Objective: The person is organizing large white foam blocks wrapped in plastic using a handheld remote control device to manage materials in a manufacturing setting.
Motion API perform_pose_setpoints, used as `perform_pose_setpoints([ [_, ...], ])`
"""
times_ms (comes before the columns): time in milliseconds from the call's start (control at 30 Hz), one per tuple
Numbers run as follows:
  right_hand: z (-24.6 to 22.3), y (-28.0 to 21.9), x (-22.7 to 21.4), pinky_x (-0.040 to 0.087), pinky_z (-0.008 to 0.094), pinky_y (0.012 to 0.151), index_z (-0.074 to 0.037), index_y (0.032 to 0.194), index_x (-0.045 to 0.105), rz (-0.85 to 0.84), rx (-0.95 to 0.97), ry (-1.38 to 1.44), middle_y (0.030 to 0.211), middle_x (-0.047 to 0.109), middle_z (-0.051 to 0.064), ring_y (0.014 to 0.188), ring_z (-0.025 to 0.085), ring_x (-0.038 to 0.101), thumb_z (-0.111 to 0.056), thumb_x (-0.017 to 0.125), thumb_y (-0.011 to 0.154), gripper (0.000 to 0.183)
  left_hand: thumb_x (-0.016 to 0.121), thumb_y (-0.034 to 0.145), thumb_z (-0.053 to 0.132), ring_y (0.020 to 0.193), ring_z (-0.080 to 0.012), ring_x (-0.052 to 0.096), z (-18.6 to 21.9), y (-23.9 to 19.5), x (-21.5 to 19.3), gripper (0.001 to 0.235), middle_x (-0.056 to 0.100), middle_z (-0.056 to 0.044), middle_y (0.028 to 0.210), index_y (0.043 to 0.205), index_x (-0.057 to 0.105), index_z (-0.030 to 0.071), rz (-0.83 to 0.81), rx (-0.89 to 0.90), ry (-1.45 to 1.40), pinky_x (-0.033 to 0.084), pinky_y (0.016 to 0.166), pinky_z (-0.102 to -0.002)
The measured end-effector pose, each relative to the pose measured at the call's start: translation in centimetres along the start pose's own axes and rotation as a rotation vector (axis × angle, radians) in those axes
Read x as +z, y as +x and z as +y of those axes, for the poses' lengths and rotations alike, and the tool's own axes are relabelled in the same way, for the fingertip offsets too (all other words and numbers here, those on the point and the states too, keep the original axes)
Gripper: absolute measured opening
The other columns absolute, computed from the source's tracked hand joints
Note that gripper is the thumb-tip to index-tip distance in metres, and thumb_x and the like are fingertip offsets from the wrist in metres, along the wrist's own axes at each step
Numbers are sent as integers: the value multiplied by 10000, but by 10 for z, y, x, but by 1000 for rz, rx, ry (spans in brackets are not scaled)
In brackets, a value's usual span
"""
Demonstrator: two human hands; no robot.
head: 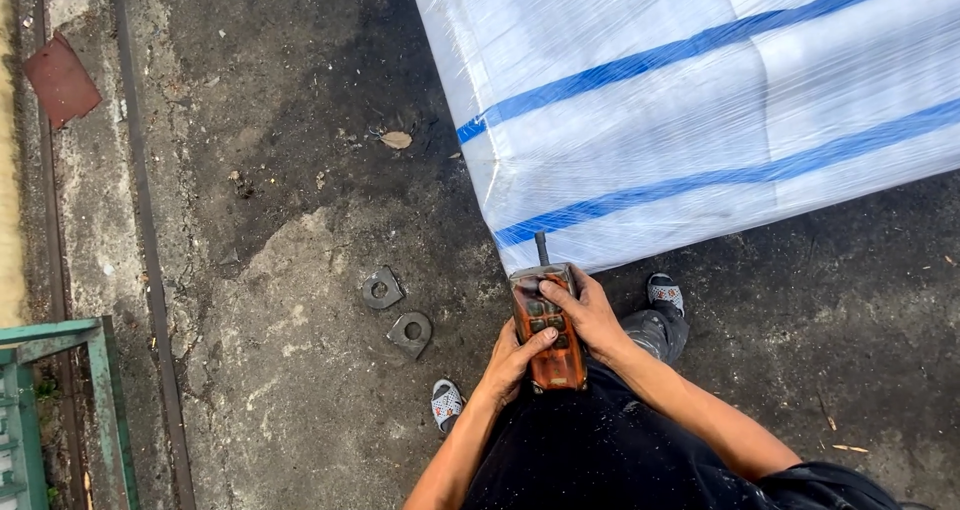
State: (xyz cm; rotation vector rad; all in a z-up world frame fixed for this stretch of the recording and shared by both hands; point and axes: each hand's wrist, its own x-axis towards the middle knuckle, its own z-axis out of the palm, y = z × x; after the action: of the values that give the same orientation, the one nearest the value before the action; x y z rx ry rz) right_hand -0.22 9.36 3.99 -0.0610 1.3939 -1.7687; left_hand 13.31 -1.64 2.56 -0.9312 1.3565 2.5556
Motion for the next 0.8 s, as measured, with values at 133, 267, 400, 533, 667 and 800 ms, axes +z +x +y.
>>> perform_pose_setpoints([
  [133,-1,0,3,545,315,854,26,1246,611,-3,-2,-34,1096,707,104,980,144,662,-278,739,917,465,827,824,292,1131,-253,690,-1,0,-1,723,660,-162,1246,1381,484,-16,37,-18,-26,587,973,-402],
  [267,-1,2,5,549,320,854,37,1248,604,-13,9,-9,1095,700,107,980,149,659,-288,744,916,485,827,827,287,1150,-250,685,-4,1,-5,720,664,-157,1255,1384,488,-18,60,-13,-30,572,993,-396],
  [400,-11,2,9,549,313,864,15,1263,599,-23,12,-39,1102,703,98,991,143,664,-309,730,908,497,828,831,284,1150,-256,680,3,2,-3,709,666,-161,1254,1378,498,-25,55,0,-32,569,994,-399],
  [533,-12,5,8,562,330,853,20,1242,600,-27,45,-87,1079,704,112,982,159,676,-323,716,922,483,822,832,282,1146,-258,684,11,0,-1,698,666,-164,1244,1375,504,-19,44,14,-31,576,994,-404],
  [667,-18,8,11,565,324,850,21,1230,612,-20,37,-92,1073,708,114,976,158,677,-323,717,917,476,823,822,285,1143,-258,688,18,1,1,705,663,-160,1237,1377,500,-9,49,19,-30,585,988,-411],
  [800,-17,9,11,558,316,852,26,1224,613,-40,5,-69,1086,707,112,982,147,663,-310,720,928,461,827,819,290,1143,-264,689,19,1,0,713,663,-165,1237,1377,500,-11,57,24,-20,589,984,-413],
])
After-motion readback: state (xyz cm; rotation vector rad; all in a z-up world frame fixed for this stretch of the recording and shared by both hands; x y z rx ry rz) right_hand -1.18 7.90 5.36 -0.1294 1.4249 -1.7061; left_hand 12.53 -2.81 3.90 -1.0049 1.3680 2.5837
